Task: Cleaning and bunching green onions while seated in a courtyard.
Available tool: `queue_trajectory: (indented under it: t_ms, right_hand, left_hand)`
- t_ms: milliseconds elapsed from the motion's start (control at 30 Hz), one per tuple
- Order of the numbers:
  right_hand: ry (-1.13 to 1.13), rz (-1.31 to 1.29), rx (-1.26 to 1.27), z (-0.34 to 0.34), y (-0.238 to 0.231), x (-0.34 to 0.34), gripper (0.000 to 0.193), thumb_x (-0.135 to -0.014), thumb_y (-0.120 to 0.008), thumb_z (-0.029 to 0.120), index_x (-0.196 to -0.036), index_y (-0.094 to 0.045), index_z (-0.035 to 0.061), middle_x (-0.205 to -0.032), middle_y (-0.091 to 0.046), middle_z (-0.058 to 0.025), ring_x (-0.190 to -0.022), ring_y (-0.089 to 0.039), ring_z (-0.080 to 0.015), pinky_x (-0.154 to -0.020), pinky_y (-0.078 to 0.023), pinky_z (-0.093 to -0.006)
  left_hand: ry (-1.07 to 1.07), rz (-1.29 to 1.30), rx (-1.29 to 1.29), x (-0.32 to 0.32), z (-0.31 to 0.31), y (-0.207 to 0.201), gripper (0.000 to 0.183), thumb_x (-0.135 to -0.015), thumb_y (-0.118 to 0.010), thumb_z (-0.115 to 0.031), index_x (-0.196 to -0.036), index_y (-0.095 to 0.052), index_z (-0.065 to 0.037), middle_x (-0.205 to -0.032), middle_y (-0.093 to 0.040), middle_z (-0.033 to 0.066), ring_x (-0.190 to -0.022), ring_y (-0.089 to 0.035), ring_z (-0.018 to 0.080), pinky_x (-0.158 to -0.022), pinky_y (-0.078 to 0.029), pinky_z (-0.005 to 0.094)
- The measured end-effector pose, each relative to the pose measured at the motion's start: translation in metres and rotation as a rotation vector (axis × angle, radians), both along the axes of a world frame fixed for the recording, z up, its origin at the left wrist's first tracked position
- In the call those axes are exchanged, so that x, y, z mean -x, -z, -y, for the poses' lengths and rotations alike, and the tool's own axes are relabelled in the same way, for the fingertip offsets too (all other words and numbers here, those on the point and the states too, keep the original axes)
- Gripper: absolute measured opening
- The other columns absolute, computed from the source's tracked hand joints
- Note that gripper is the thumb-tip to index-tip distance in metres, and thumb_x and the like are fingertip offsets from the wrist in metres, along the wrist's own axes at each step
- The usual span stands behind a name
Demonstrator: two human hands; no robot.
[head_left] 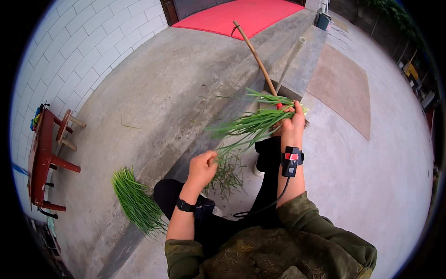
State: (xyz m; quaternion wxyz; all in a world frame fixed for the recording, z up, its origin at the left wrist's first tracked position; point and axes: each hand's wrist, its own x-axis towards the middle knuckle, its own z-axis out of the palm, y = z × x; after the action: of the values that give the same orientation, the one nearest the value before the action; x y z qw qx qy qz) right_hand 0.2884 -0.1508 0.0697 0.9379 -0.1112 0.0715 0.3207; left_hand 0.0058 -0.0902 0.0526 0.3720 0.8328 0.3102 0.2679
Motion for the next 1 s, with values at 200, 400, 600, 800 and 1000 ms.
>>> queue_trajectory:
  t_ms: [200, 400, 600, 800, 1000]
  right_hand:
    - [-0.129, 0.04, -0.249, 0.009, -0.001, -0.007, 0.011, -0.08, -0.046, 0.012, -0.074, -0.044, 0.0037, -0.06, -0.042, -0.001, -0.048, -0.037, -0.0082, -0.047, -0.034, -0.0223]
    - [-0.195, -0.022, -0.332, 0.015, -0.015, 0.003, 0.01, -0.079, -0.047, 0.011, -0.075, -0.045, 0.0027, -0.065, -0.044, -0.0017, -0.048, -0.038, -0.0084, -0.046, -0.034, -0.0221]
    - [-0.18, 0.038, -0.3, 0.027, -0.028, 0.01, 0.01, -0.078, -0.048, 0.011, -0.076, -0.046, 0.0022, -0.066, -0.046, -0.0029, -0.048, -0.039, -0.0083, -0.045, -0.033, -0.0209]
    - [-0.242, 0.03, -0.334, 0.027, -0.034, 0.017, 0.01, -0.078, -0.048, 0.012, -0.078, -0.047, 0.0027, -0.067, -0.048, -0.003, -0.047, -0.039, -0.0083, -0.046, -0.034, -0.0207]
    - [-0.243, 0.056, -0.283, 0.025, -0.028, 0.019, 0.009, -0.079, -0.047, 0.013, -0.077, -0.047, 0.0035, -0.067, -0.048, -0.0022, -0.047, -0.039, -0.0075, -0.045, -0.033, -0.0203]
  left_hand:
    - [-0.126, 0.115, 0.141, 0.018, -0.017, -0.007, 0.009, -0.075, -0.052, -0.01, -0.078, -0.054, -0.001, -0.055, -0.047, -0.0006, -0.051, -0.04, 0.005, -0.047, -0.034, 0.0207]
    - [-0.153, 0.099, -0.146, 0.021, -0.041, -0.029, 0.012, -0.073, -0.053, -0.011, -0.08, -0.056, -0.001, -0.073, -0.056, 0.0079, -0.056, -0.051, 0.017, -0.05, -0.04, 0.025]
    - [-0.182, 0.087, -0.214, 0.005, -0.045, -0.049, 0.024, -0.073, -0.051, -0.01, -0.096, -0.052, -0.004, -0.098, -0.051, 0.0126, -0.064, -0.053, 0.0206, -0.057, -0.043, 0.0288]
    - [-0.069, 0.052, -0.452, -0.021, -0.038, -0.061, 0.026, -0.074, -0.051, -0.009, -0.099, -0.051, -0.003, -0.098, -0.052, 0.011, -0.062, -0.053, 0.0192, -0.056, -0.043, 0.0278]
    - [-0.039, 0.084, -0.381, -0.027, -0.042, -0.056, 0.011, -0.075, -0.048, -0.008, -0.081, -0.055, -0.002, -0.077, -0.055, 0.0111, -0.059, -0.052, 0.0232, -0.054, -0.042, 0.03]
